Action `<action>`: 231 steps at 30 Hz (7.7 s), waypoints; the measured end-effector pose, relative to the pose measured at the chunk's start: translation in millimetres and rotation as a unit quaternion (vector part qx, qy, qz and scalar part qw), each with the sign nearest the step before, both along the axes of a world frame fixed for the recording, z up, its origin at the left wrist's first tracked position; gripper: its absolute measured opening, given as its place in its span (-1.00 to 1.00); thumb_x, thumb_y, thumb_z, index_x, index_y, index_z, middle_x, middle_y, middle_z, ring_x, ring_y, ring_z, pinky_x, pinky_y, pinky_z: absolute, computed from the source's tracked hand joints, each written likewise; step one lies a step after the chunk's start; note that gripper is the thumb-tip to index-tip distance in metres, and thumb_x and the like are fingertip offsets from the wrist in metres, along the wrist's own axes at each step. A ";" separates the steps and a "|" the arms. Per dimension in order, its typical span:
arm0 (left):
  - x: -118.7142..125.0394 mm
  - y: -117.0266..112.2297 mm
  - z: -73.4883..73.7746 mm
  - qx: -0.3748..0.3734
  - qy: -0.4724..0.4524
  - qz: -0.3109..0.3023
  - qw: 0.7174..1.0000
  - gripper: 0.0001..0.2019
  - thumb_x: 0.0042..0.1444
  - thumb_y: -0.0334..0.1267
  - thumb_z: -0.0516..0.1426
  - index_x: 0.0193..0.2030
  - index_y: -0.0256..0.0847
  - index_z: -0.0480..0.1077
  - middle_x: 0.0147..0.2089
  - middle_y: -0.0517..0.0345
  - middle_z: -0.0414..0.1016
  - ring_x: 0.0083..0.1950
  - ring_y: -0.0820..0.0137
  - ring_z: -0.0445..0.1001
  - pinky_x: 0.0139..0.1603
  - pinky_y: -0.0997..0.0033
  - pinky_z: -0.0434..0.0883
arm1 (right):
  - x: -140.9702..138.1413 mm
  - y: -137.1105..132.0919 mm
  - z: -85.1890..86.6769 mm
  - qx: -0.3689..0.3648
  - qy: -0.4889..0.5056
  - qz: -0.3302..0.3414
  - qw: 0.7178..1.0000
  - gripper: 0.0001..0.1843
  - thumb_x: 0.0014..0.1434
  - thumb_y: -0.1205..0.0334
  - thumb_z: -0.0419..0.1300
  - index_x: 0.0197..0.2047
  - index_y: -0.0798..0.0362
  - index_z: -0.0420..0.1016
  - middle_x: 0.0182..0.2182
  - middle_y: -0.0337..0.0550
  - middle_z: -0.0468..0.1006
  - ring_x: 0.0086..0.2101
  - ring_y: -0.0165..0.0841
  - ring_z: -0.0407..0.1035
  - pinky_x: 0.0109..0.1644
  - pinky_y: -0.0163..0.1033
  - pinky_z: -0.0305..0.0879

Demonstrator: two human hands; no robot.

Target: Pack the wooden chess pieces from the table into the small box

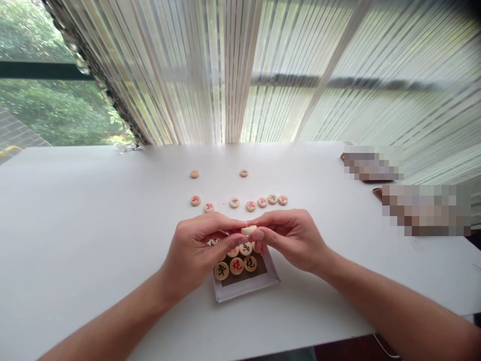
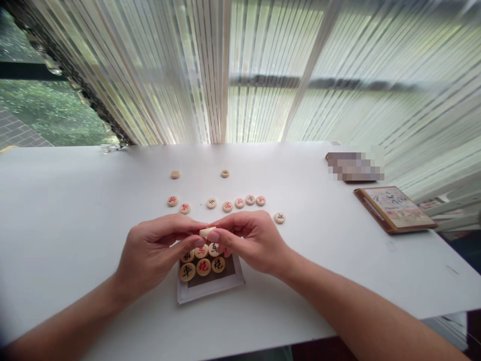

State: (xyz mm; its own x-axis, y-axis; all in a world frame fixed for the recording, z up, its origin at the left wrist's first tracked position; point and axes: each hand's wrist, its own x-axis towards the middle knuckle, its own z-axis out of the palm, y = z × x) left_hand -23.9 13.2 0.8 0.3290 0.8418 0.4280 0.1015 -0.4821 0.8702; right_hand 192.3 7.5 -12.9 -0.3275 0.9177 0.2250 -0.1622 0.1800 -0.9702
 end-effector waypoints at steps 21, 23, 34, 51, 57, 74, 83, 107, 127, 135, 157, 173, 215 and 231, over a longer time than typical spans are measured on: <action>4.5 -7.4 -3.0 0.067 0.052 -0.021 0.996 -0.79 0.22 -0.45 0.36 -0.02 -0.20 0.69 -0.28 0.11 0.75 -0.35 0.41 0.68 -0.25 0.53 0.66 | -1.4 -4.4 5.1 -0.126 -0.047 0.030 0.990 -0.61 -0.02 0.08 0.64 -0.44 0.13 0.59 -0.63 -0.29 0.44 -0.58 -0.50 0.22 -0.55 -0.38 0.12; 4.8 -7.3 -2.6 0.087 0.058 -0.023 0.994 -0.78 0.21 -0.45 0.36 -0.01 -0.19 0.69 -0.28 0.12 0.75 -0.35 0.42 0.68 -0.24 0.54 0.64 | -0.8 -4.3 5.7 -0.126 -0.051 0.037 0.990 -0.61 0.03 0.05 0.61 -0.45 0.14 0.58 -0.64 -0.30 0.42 -0.59 -0.51 0.19 -0.55 -0.39 0.06; 2.0 -7.5 -3.2 -0.002 0.017 -0.029 0.999 -0.78 0.20 -0.42 0.40 -0.01 -0.24 0.67 -0.24 0.07 0.74 -0.30 0.37 0.71 -0.22 0.51 0.67 | 3.0 -1.0 11.8 -0.128 -0.012 0.089 0.988 -0.65 0.24 0.02 0.48 -0.35 0.14 0.62 -0.54 -0.22 0.55 -0.57 -0.47 0.36 -0.49 -0.36 0.29; 4.5 -12.1 -3.6 0.113 0.068 0.009 0.991 -0.78 0.25 -0.41 0.36 -0.01 -0.04 0.65 -0.26 0.20 0.73 -0.34 0.42 0.65 -0.25 0.50 0.62 | -5.5 -6.7 8.2 -0.174 0.017 0.073 0.982 -0.55 -0.04 0.09 0.65 -0.42 0.11 0.49 -0.54 -0.29 0.49 -0.53 -0.50 0.29 -0.48 -0.39 0.21; 3.9 -10.7 -4.9 0.075 0.047 -0.004 0.996 -0.76 0.22 -0.40 0.39 -0.01 -0.07 0.65 -0.25 0.24 0.72 -0.33 0.46 0.65 -0.27 0.56 0.59 | -1.8 -6.6 13.8 -0.155 -0.013 0.079 0.985 -0.63 0.16 0.06 0.55 -0.37 0.14 0.54 -0.58 -0.27 0.47 -0.55 -0.48 0.30 -0.49 -0.39 0.19; 2.5 -6.8 -6.1 0.082 0.030 -0.028 0.996 -0.75 0.21 -0.45 0.38 0.02 -0.17 0.64 -0.25 0.16 0.67 -0.30 0.46 0.62 -0.30 0.54 0.59 | 1.7 -6.0 10.1 -0.103 0.004 0.090 0.991 -0.76 0.26 0.19 0.47 -0.30 0.17 0.59 -0.51 -0.23 0.54 -0.52 -0.52 0.34 -0.45 -0.43 0.27; 3.5 -5.7 -7.9 0.059 0.027 -0.005 0.998 -0.79 0.19 -0.51 0.35 -0.05 -0.25 0.65 -0.19 0.09 0.66 -0.28 0.45 0.61 -0.30 0.52 0.63 | 2.8 -3.9 3.5 -0.054 -0.019 0.063 0.996 -0.90 0.23 0.30 0.44 -0.21 0.14 0.66 -0.43 -0.18 0.62 -0.47 -0.51 0.41 -0.39 -0.44 0.38; -6.1 -2.4 -13.7 0.353 0.148 0.014 0.924 -0.86 0.30 -0.51 0.25 -0.11 -0.20 0.58 -0.15 0.05 0.63 -0.24 0.40 0.61 -0.25 0.47 0.58 | 4.5 -5.2 20.5 0.199 -0.269 -0.012 0.942 -0.87 0.11 0.42 0.37 -0.24 0.08 0.62 -0.48 -0.28 0.62 -0.47 -0.45 0.48 -0.35 -0.39 0.45; -8.0 9.1 -11.9 0.265 0.116 0.105 0.951 -0.78 0.26 -0.58 0.21 -0.10 -0.21 0.59 -0.19 0.11 0.64 -0.20 0.42 0.62 -0.12 0.43 0.57 | 22.6 -7.8 14.7 0.296 -0.357 0.066 0.883 -0.92 0.24 0.37 0.34 -0.17 0.10 0.58 -0.27 -0.09 0.57 -0.30 -0.33 0.42 -0.24 -0.25 0.39; -8.7 8.0 -11.3 0.271 0.113 0.105 0.950 -0.77 0.25 -0.58 0.21 -0.11 -0.20 0.58 -0.20 0.12 0.64 -0.19 0.42 0.62 -0.13 0.44 0.57 | 18.5 -12.4 11.9 0.316 -0.378 0.097 0.865 -0.89 0.29 0.36 0.28 -0.09 0.09 0.55 -0.28 -0.07 0.55 -0.27 -0.26 0.38 -0.21 -0.19 0.40; -7.7 7.9 -9.5 0.274 0.111 0.102 0.950 -0.77 0.26 -0.58 0.20 -0.14 -0.17 0.58 -0.21 0.13 0.64 -0.21 0.44 0.62 -0.13 0.44 0.59 | 16.9 -13.7 9.9 0.358 -0.404 0.078 0.839 -0.92 0.36 0.31 0.25 -0.23 0.05 0.51 -0.37 -0.13 0.54 -0.36 -0.30 0.30 -0.31 -0.22 0.27; -31.1 34.0 -0.1 0.245 0.115 0.215 0.939 -0.88 0.27 -0.42 0.26 -0.15 -0.14 0.63 -0.23 0.16 0.66 -0.29 0.41 0.60 -0.30 0.41 0.62 | 28.2 4.8 6.4 0.365 -0.307 -0.114 0.872 -0.83 0.29 0.36 0.31 -0.36 0.03 0.51 -0.46 -0.15 0.56 -0.46 -0.36 0.37 -0.38 -0.23 0.31; -51.1 66.9 -17.7 0.130 0.171 0.279 0.936 -0.86 0.24 -0.26 0.27 -0.12 -0.13 0.68 -0.19 0.14 0.72 -0.26 0.38 0.67 -0.30 0.47 0.60 | 59.8 41.3 -10.6 0.238 -0.266 -0.278 0.891 -0.64 0.38 0.18 0.26 -0.48 0.04 0.58 -0.48 -0.11 0.63 -0.46 -0.31 0.44 -0.39 -0.20 0.24; -49.0 64.2 -20.6 0.105 0.188 0.261 0.941 -0.86 0.22 -0.22 0.26 -0.15 -0.07 0.67 -0.21 0.13 0.72 -0.26 0.30 0.68 -0.29 0.36 0.64 | 63.9 43.0 -10.0 0.195 -0.254 -0.312 0.894 -0.60 0.37 0.09 0.26 -0.50 0.02 0.59 -0.53 -0.14 0.61 -0.52 -0.32 0.41 -0.43 -0.19 0.27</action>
